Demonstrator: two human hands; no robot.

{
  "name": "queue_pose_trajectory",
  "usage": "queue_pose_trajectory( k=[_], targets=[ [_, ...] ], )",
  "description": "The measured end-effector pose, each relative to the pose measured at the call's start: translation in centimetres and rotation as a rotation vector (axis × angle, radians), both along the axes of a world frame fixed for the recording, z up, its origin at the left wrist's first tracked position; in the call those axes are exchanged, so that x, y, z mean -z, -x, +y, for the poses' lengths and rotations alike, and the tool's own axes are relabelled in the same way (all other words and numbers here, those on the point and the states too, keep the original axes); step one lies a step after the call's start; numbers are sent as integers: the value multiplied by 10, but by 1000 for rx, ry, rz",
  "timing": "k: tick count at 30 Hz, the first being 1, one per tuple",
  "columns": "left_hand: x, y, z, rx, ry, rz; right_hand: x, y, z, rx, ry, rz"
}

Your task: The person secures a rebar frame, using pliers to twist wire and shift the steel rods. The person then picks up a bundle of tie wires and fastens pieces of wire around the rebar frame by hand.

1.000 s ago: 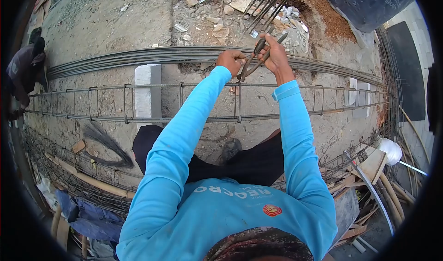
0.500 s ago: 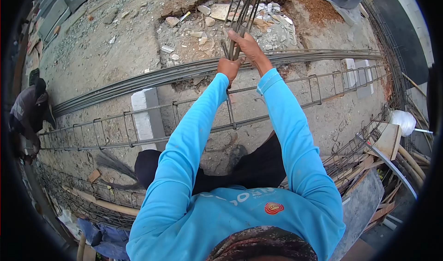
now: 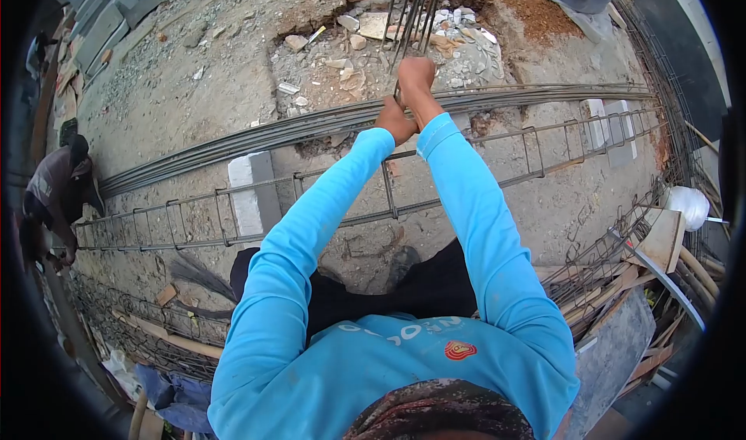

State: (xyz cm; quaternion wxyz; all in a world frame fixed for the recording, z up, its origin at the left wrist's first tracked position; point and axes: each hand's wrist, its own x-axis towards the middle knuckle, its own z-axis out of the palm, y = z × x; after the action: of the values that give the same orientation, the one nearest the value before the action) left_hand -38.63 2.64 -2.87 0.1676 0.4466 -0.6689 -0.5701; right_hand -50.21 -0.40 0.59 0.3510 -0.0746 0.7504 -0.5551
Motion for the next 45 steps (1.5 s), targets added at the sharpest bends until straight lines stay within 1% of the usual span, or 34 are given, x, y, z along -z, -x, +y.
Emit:
queue_pose_trajectory(
  k=[2, 3, 4, 6, 7, 8, 9, 10, 13, 14, 16, 18, 20, 21, 22, 23, 24, 26, 27, 28, 29, 30, 31, 32, 33, 34, 35, 36, 38, 40, 41, 42, 44, 45],
  targets=[
    [23, 10, 5, -186, 197, 35, -13, -26, -15, 123, -191, 466],
    [19, 7, -2, -149, 231, 168, -24, -36, -18, 123, -210, 456],
    [18, 5, -9, -142, 243, 176, -28, -38, -12, 134, -198, 461],
    [20, -4, -20, -13, -107, 274, -33, -43, -3, -110, -58, 547],
    [14, -11, -25, 4, -395, 332, -26, -33, -3, -113, -54, 550],
    [9, -16, -26, -1, -395, 334, -19, -17, 2, -255, 100, 416],
    [-4, -21, -23, 80, -495, 401, -13, -5, 8, -394, 248, 276],
    [-10, -24, -21, 159, -596, 470, -11, 2, 15, -401, 243, 274],
    [-11, -25, -22, 269, -615, 442, -17, 7, 28, -490, 699, -383],
    [-11, -25, -27, 328, -663, 433, -21, 8, 28, -497, 705, -384],
    [-6, -24, -36, 394, -704, 465, -20, 11, 27, -669, 807, -603],
    [4, -23, -37, 321, -745, 361, -8, 7, 15, -573, 787, -698],
    [12, -28, -34, 264, -726, 326, 7, 3, -4, -254, 354, -233],
    [9, -30, -37, 220, -690, 294, 12, 4, -11, -256, 358, -242],
    [6, -33, -40, 179, -654, 256, 18, 4, -16, -202, 97, -112],
    [3, -36, -38, 160, -646, 97, 25, 4, -21, -143, -162, 16],
    [8, -38, -37, 165, -645, 81, 49, 9, -27, -135, -158, 2],
    [20, -38, -38, 312, -568, -126, 114, 21, -38, -195, -281, 37],
    [23, -36, -35, 290, -449, -193, 123, 24, -41, -195, -276, 32],
    [46, -36, -34, 288, -450, -204, 134, 23, -39, -451, -429, 74],
    [70, -35, -35, 310, -339, -210, 145, 23, -38, -709, -576, 117],
    [87, -33, -37, 333, -225, -214, 169, 25, -38, -710, -568, 112],
    [81, -32, -35, 344, -150, -309, 203, 26, -36, -634, -521, 55],
    [86, -31, -37, 346, -156, -322, 226, 24, -33, -557, -482, -7],
    [94, -29, -37, 330, -144, -365, 226, 24, -30, -698, -522, -52],
    [102, -27, -36, 315, -135, -406, 223, 21, -26, -700, -534, -72],
    [102, -26, -42, 390, -203, -432, 218, 16, -26, -692, -567, -116],
    [78, -27, -44, 426, -249, -467, 218, 11, -27, -683, -596, -156],
    [69, -28, -45, 392, -232, -445, 234, 4, -36, -690, -637, -113],
    [58, -31, -50, 399, -293, -437, 257, -2, -51, -1054, -754, 93],
    [55, -35, -49, 409, -362, -427, 346, 5, -46, -691, -602, -203],
    [53, -37, -46, 407, -359, -430, 328, 3, -46, -692, -598, -204],
    [43, -33, -46, 379, -344, -459, 253, -3, -42, -1085, -757, 49],
    [55, -31, -48, 377, -364, -463, 244, -9, -27, -664, -567, -118]
  ],
)
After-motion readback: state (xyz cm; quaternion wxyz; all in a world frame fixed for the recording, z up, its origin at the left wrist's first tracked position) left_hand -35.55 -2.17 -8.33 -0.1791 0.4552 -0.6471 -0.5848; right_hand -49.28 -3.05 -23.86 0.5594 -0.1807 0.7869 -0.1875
